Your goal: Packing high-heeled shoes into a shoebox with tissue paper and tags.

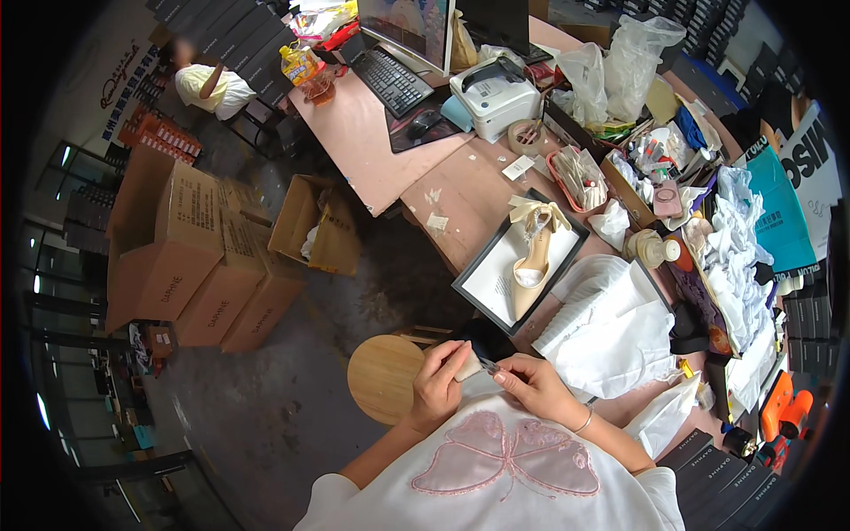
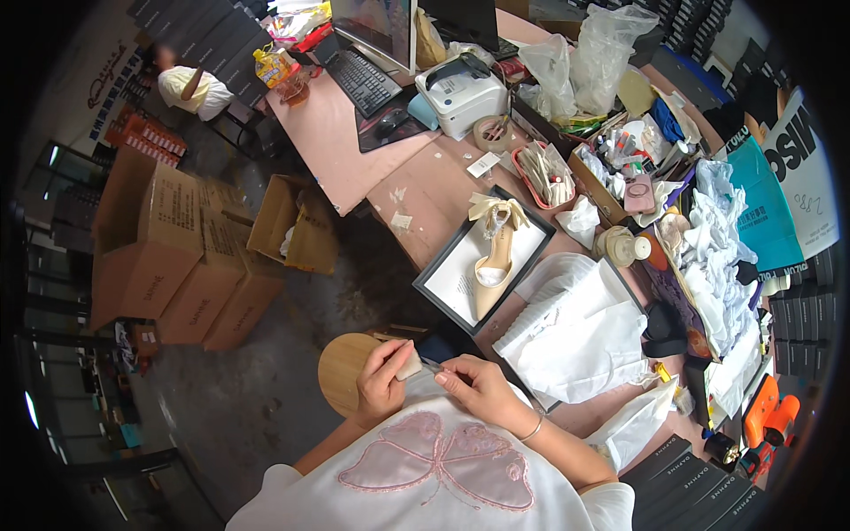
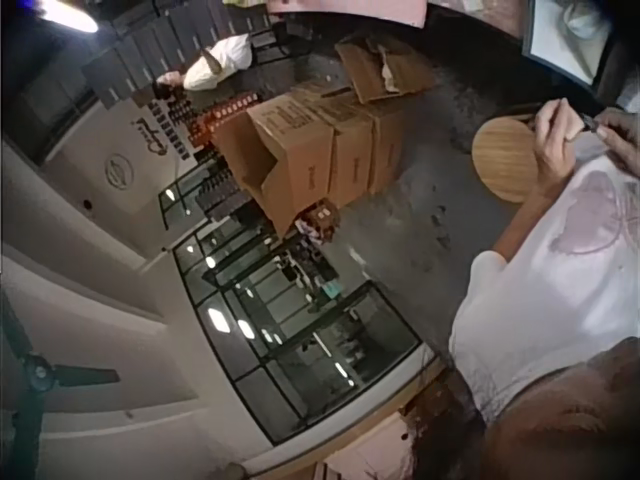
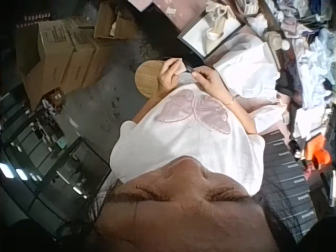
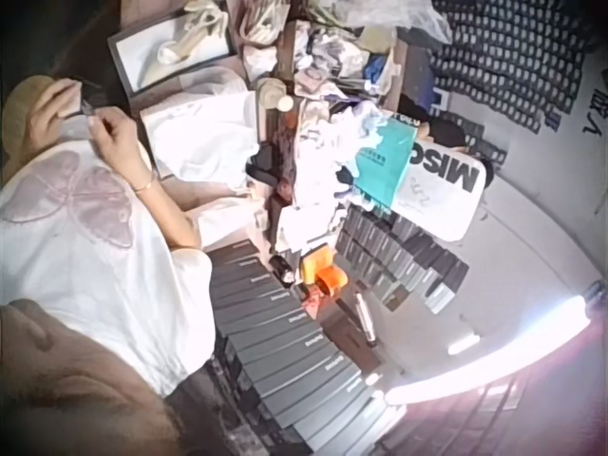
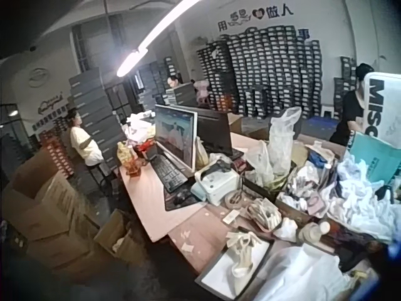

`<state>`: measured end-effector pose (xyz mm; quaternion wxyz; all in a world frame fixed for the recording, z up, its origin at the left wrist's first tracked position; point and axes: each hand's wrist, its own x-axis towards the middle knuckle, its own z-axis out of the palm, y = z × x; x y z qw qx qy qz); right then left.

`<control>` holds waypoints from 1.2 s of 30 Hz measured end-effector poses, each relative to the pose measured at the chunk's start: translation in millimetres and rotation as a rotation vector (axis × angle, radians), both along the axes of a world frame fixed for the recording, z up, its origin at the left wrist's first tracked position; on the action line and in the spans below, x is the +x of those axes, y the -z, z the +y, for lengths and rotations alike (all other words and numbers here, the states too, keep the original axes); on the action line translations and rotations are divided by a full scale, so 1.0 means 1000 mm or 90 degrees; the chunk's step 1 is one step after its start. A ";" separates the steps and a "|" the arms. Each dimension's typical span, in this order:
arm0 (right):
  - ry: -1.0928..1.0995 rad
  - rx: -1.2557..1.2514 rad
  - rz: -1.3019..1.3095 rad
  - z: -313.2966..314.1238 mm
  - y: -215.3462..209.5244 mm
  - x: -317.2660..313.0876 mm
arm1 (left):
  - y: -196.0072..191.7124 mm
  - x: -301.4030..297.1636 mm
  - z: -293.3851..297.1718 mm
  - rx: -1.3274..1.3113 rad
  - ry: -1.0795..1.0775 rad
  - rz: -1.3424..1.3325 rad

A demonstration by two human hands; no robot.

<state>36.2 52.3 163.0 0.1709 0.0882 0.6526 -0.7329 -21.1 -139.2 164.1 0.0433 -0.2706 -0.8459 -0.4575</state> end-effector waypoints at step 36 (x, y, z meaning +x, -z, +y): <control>0.174 0.402 0.155 -0.024 -0.030 -0.131 | 0.012 -0.169 -0.011 0.384 0.175 -0.777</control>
